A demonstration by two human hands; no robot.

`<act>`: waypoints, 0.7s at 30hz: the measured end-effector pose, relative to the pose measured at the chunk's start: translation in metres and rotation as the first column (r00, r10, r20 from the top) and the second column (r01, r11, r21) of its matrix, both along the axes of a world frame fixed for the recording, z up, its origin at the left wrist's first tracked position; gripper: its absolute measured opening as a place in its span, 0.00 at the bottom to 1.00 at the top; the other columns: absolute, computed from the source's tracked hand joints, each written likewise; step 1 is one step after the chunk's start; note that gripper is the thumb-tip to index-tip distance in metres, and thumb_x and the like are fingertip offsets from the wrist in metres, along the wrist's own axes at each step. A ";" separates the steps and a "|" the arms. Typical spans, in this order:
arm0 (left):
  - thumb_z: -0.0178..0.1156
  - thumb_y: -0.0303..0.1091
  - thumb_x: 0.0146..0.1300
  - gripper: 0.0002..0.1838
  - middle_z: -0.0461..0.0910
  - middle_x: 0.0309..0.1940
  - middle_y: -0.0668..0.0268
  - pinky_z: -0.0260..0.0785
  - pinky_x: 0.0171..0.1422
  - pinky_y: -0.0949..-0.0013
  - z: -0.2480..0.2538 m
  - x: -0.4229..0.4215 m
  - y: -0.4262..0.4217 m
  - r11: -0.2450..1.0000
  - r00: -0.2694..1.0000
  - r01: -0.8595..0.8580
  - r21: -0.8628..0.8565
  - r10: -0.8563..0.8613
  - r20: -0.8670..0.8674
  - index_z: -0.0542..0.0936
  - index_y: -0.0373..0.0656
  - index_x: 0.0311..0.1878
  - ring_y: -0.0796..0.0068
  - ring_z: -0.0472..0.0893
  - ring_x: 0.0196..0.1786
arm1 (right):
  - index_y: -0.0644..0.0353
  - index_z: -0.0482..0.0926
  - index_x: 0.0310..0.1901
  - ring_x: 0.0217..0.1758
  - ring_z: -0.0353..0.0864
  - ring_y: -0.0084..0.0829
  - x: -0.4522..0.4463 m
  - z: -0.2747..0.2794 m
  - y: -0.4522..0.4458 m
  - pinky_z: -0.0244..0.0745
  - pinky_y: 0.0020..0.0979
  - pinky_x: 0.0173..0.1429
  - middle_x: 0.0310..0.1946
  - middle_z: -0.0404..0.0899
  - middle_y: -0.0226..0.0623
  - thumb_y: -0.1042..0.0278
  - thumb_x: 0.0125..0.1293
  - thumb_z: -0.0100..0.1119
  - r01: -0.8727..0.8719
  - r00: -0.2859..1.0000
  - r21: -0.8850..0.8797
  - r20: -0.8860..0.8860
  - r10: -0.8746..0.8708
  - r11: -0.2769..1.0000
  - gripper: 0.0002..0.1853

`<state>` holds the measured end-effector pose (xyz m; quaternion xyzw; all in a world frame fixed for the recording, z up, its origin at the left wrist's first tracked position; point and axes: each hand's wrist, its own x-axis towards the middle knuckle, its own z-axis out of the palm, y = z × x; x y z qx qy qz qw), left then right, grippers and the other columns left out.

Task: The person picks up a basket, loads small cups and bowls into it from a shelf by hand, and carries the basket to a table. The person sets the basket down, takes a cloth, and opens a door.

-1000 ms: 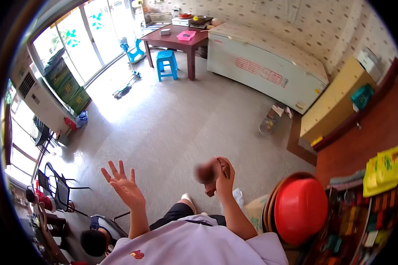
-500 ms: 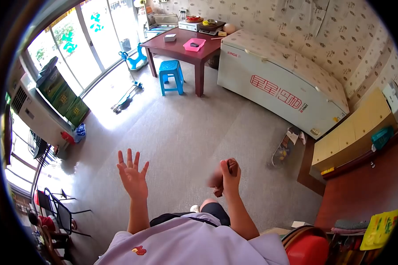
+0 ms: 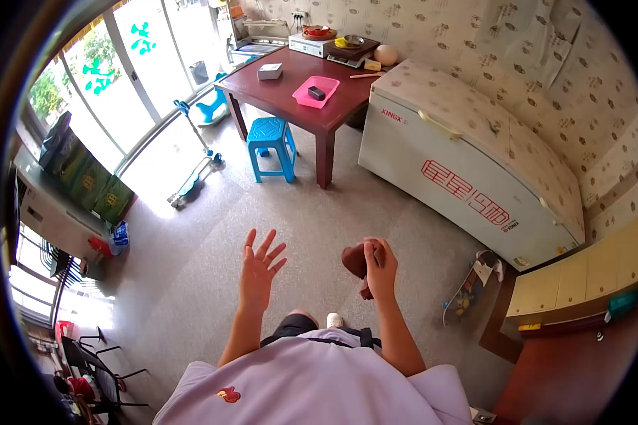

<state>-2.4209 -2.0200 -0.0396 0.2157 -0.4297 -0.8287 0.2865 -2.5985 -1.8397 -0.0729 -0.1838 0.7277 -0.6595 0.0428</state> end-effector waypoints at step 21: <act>0.46 0.47 0.75 0.22 0.77 0.61 0.62 0.64 0.65 0.64 -0.030 -0.388 -0.502 0.930 0.934 0.175 -0.322 -0.053 0.354 0.74 0.45 0.62 0.69 0.76 0.63 | 0.64 0.81 0.47 0.39 0.80 0.32 -0.421 -0.048 -0.503 0.74 0.31 0.46 0.33 0.80 0.36 0.49 0.53 0.75 -0.060 0.978 0.231 -0.180 0.103 0.971 0.28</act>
